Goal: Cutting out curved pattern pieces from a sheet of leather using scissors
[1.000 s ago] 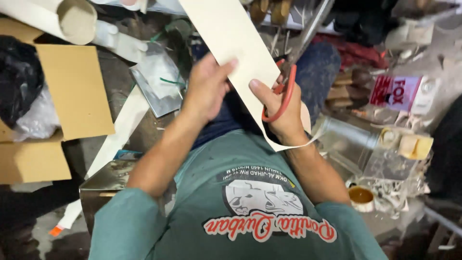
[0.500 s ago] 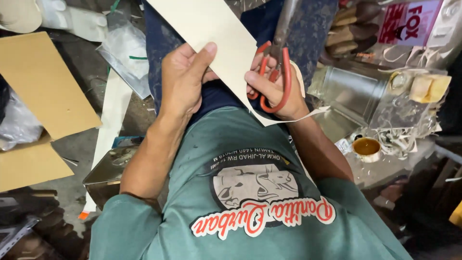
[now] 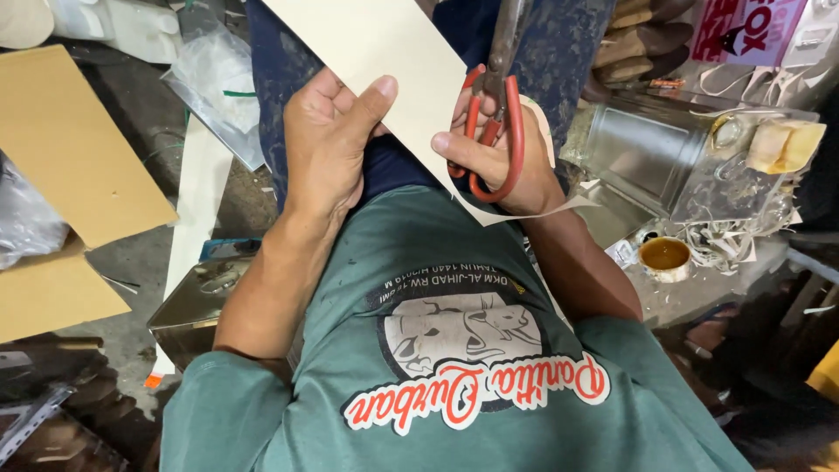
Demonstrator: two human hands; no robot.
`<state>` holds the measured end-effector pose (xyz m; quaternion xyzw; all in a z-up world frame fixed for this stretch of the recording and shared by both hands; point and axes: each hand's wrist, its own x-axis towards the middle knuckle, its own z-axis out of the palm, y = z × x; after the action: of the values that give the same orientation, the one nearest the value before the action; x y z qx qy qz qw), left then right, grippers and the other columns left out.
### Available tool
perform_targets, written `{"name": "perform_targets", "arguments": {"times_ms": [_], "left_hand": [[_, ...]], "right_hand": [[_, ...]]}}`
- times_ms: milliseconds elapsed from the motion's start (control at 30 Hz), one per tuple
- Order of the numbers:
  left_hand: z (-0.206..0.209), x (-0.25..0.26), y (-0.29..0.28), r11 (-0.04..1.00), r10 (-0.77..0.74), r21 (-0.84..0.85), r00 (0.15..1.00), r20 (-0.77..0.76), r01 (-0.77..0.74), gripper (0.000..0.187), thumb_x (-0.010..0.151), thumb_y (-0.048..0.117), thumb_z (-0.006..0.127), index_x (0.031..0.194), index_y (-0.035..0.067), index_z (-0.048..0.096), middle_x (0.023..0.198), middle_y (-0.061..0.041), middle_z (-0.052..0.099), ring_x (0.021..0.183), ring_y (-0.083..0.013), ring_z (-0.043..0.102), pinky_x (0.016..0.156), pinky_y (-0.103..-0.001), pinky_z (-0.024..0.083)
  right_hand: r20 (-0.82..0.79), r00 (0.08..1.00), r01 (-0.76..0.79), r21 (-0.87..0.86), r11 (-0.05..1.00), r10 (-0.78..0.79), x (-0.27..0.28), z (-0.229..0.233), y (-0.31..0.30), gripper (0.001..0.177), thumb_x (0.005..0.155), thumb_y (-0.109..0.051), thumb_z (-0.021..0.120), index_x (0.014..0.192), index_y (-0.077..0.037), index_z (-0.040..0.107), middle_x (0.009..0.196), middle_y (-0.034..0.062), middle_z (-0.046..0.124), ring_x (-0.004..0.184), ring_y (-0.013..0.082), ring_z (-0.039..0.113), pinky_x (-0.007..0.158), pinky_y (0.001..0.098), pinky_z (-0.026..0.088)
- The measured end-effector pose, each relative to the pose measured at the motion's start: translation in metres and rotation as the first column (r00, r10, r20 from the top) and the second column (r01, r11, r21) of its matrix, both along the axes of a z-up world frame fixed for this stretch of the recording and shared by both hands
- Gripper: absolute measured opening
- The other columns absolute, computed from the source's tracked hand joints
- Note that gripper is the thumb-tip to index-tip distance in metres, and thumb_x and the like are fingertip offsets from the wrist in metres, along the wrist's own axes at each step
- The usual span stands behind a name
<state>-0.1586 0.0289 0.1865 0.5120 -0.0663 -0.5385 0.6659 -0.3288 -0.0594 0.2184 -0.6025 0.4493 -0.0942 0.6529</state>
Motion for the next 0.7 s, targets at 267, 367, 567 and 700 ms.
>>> {"name": "perform_targets", "arguments": {"times_ms": [267,367,567,700], "left_hand": [[-0.004,0.001,0.003,1.0,-0.016,0.024,1.0,-0.002,0.016,0.038,0.092,0.019,0.076,0.122,-0.002,0.067,0.114,-0.019,0.077,0.099,-0.0249,0.077,0.08,-0.038,0.069],[-0.005,0.004,0.005,0.999,-0.042,0.01,0.999,-0.006,0.042,0.038,0.093,0.021,0.076,0.122,-0.001,0.067,0.114,-0.018,0.077,0.098,-0.025,0.078,0.081,-0.039,0.07],[-0.013,0.001,0.009,0.993,-0.112,0.038,0.99,-0.087,0.116,0.034,0.093,0.018,0.073,0.121,0.0,0.065,0.117,-0.018,0.076,0.101,-0.0267,0.077,0.079,-0.041,0.07],[-0.016,0.001,0.011,0.982,-0.175,0.06,0.983,-0.059,0.178,0.033,0.093,0.019,0.072,0.119,0.0,0.065,0.114,-0.018,0.076,0.097,-0.0252,0.078,0.076,-0.038,0.072]], "right_hand": [[0.011,1.0,-0.003,-0.019,1.0,0.003,0.001,-0.003,0.002,0.029,0.085,-0.026,0.081,0.077,-0.012,0.057,0.07,-0.0034,0.056,0.068,0.0104,0.053,0.07,0.0293,0.047],[0.025,1.0,0.002,-0.012,1.0,-0.002,0.003,-0.004,0.003,0.028,0.084,-0.025,0.082,0.078,-0.011,0.058,0.07,-0.0023,0.057,0.067,0.0109,0.054,0.069,0.0293,0.048],[0.036,0.999,-0.02,-0.008,1.0,0.02,0.004,-0.001,0.002,0.029,0.086,-0.026,0.082,0.082,-0.009,0.058,0.069,0.0004,0.059,0.064,0.0119,0.057,0.065,0.0276,0.048],[-0.043,0.998,0.027,-0.209,0.977,-0.037,-0.037,-0.025,0.007,0.019,0.095,-0.015,0.077,0.106,-0.008,0.064,0.096,0.0047,0.07,0.077,0.011,0.066,0.071,0.024,0.056]]}}
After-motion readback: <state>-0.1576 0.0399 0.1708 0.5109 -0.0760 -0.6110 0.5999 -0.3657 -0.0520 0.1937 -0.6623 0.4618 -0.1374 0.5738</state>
